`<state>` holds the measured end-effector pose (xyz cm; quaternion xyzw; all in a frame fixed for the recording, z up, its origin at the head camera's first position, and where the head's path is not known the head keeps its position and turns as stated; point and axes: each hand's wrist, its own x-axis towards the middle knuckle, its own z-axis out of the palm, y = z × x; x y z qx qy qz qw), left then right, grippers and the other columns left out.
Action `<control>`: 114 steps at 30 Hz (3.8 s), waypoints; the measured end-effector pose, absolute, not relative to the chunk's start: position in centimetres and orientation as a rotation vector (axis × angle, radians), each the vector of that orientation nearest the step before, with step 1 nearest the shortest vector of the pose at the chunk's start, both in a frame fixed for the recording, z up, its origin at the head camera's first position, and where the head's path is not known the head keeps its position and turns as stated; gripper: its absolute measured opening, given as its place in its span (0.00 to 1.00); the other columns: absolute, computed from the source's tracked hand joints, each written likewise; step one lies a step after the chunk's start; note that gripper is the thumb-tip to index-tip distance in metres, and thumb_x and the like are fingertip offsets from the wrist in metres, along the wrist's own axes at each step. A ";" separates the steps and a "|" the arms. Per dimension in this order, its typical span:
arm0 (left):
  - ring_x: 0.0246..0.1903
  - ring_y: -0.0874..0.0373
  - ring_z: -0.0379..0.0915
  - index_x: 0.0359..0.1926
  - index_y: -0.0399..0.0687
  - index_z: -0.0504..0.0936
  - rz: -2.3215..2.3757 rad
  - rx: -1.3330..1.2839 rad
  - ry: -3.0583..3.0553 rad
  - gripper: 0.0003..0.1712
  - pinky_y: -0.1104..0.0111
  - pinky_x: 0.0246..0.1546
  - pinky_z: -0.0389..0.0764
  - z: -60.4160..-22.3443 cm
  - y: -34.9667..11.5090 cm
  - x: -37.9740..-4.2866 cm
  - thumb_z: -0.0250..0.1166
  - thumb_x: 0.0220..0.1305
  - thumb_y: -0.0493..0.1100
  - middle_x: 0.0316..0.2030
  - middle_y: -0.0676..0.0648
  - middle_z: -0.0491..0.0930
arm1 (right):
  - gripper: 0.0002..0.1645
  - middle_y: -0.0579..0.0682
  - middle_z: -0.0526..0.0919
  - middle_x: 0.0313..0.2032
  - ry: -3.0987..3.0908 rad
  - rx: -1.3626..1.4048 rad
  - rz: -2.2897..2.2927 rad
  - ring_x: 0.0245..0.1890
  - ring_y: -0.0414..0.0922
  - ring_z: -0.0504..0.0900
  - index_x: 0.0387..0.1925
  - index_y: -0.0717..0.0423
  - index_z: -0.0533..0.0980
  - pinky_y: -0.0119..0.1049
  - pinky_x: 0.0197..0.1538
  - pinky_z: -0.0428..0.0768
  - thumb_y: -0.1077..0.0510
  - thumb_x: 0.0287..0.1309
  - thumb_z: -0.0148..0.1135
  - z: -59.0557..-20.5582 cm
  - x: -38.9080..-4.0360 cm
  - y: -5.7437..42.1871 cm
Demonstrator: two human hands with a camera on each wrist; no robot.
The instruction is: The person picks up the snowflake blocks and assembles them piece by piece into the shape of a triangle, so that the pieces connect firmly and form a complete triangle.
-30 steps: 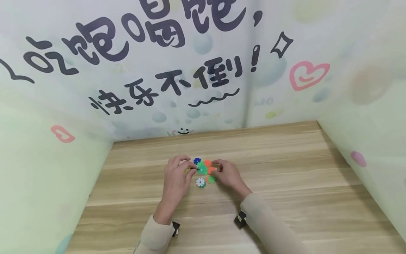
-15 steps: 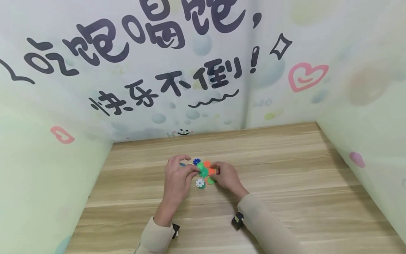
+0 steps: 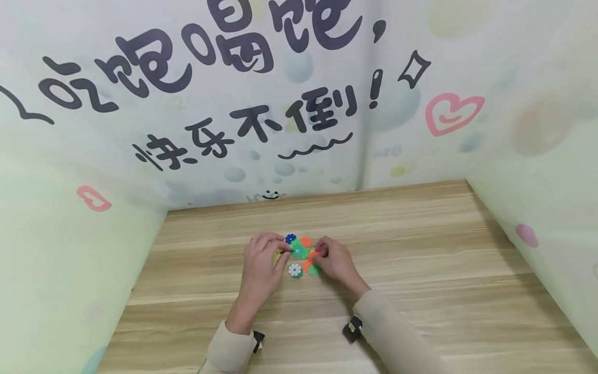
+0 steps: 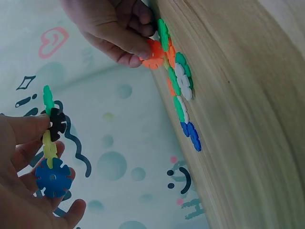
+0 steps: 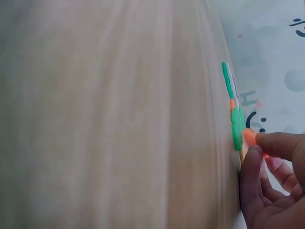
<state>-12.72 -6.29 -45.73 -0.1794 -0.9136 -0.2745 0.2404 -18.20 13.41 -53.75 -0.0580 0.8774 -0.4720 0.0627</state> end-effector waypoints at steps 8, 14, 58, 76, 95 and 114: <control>0.51 0.53 0.73 0.35 0.52 0.84 -0.734 -0.468 -2.549 0.04 0.50 0.58 0.69 -45.8 -6.4 -12.6 0.72 0.62 0.40 0.37 0.54 0.83 | 0.15 0.55 0.85 0.33 2.267 -0.083 -1.786 0.31 0.46 0.82 0.54 0.56 0.78 0.37 0.37 0.82 0.60 0.67 0.63 -52.8 -17.2 14.6; 0.49 0.54 0.74 0.36 0.51 0.84 -0.762 -0.470 -2.561 0.03 0.50 0.58 0.68 -45.7 -6.3 -12.6 0.71 0.63 0.39 0.37 0.53 0.83 | 0.19 0.63 0.82 0.41 2.124 -0.091 -1.964 0.36 0.51 0.84 0.57 0.60 0.76 0.45 0.45 0.85 0.61 0.67 0.63 -51.2 -16.5 15.3; 0.39 0.57 0.78 0.39 0.49 0.84 -0.870 -0.614 -2.541 0.02 0.52 0.52 0.75 -45.0 -6.1 -12.7 0.65 0.69 0.40 0.35 0.54 0.84 | 0.12 0.58 0.83 0.40 2.209 -0.371 -2.074 0.40 0.57 0.83 0.45 0.60 0.81 0.42 0.46 0.84 0.57 0.65 0.66 -47.8 -14.9 15.0; 0.35 0.57 0.78 0.38 0.46 0.84 -1.018 -0.491 -2.535 0.03 0.64 0.37 0.79 -44.8 -5.6 -12.3 0.65 0.69 0.40 0.34 0.51 0.84 | 0.08 0.53 0.85 0.37 2.346 -0.359 -2.068 0.38 0.57 0.84 0.42 0.55 0.83 0.49 0.45 0.84 0.57 0.63 0.68 -47.1 -14.6 14.4; 0.36 0.55 0.81 0.37 0.42 0.84 -0.986 -0.516 -2.409 0.03 0.57 0.45 0.80 -45.1 -5.1 -11.9 0.65 0.68 0.38 0.32 0.49 0.85 | 0.06 0.45 0.85 0.32 2.815 -0.342 -1.864 0.30 0.40 0.83 0.36 0.51 0.83 0.33 0.36 0.84 0.65 0.58 0.70 -46.3 -13.6 12.9; 0.40 0.54 0.78 0.40 0.43 0.83 -0.972 -0.580 -2.421 0.04 0.59 0.46 0.80 -44.7 -5.9 -12.9 0.68 0.66 0.38 0.37 0.49 0.84 | 0.04 0.41 0.85 0.32 2.770 -0.455 -1.803 0.31 0.43 0.84 0.37 0.49 0.83 0.34 0.36 0.83 0.60 0.60 0.70 -46.0 -14.1 13.5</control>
